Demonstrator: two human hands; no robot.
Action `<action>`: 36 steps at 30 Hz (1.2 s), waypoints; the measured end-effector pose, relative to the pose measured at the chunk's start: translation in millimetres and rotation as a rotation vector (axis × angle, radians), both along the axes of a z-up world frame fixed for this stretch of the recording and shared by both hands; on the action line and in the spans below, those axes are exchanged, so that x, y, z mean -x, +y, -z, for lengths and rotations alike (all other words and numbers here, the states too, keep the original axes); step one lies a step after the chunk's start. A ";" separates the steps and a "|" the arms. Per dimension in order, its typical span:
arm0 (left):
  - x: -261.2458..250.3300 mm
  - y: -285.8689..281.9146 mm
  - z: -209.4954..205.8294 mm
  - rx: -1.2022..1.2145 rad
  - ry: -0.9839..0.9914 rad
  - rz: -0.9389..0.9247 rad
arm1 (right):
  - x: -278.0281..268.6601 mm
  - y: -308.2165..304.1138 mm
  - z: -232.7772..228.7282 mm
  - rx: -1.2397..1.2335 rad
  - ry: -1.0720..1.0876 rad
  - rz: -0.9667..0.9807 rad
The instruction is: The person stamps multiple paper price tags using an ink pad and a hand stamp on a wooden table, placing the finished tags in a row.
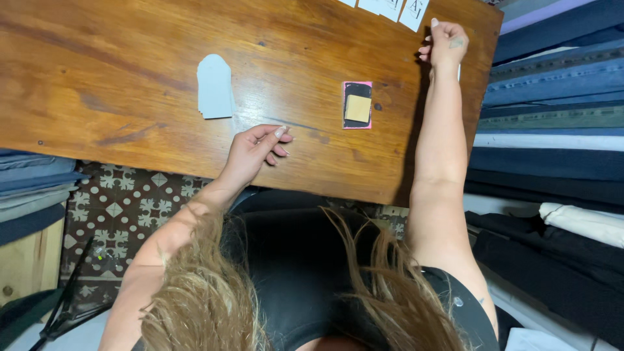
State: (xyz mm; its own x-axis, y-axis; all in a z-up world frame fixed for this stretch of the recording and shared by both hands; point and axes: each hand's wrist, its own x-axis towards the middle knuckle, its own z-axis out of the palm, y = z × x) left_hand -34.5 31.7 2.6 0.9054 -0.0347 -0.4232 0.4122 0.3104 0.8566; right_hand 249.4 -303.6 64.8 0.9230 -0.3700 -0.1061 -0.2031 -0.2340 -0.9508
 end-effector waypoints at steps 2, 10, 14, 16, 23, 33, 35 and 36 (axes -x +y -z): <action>8.2 8.3 2.2 -0.023 -0.010 -0.008 | 21.5 12.8 -1.2 0.115 -0.225 -0.064; 36.0 51.2 20.0 -0.105 -0.105 -0.458 | 158.9 172.9 34.4 0.596 -0.928 -0.931; 35.7 74.9 9.3 -0.105 -0.126 -0.694 | 177.7 236.5 42.5 0.805 -0.803 -1.279; 35.6 83.9 8.0 -0.094 -0.105 -0.716 | 176.8 251.8 40.1 0.895 -0.739 -1.298; 39.0 96.9 6.3 -0.091 -0.115 -0.688 | 172.8 256.3 36.2 0.802 -0.965 -1.261; 33.3 102.0 0.6 -0.099 -0.128 -0.623 | 172.6 256.5 31.7 0.739 -0.972 -1.246; 34.0 101.5 4.0 -0.085 -0.134 -0.618 | 170.5 252.8 24.8 0.803 -1.099 -1.130; 33.9 101.2 5.4 -0.072 -0.138 -0.614 | 169.0 251.0 21.0 0.862 -1.223 -1.010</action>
State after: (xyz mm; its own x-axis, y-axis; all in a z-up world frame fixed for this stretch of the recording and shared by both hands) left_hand -68.4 132.9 -2.8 0.7979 0.5322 -0.2831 0.0616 0.3953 0.9165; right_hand 80.4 -52.6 43.7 0.2032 0.7475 0.6324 0.9638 -0.2666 0.0056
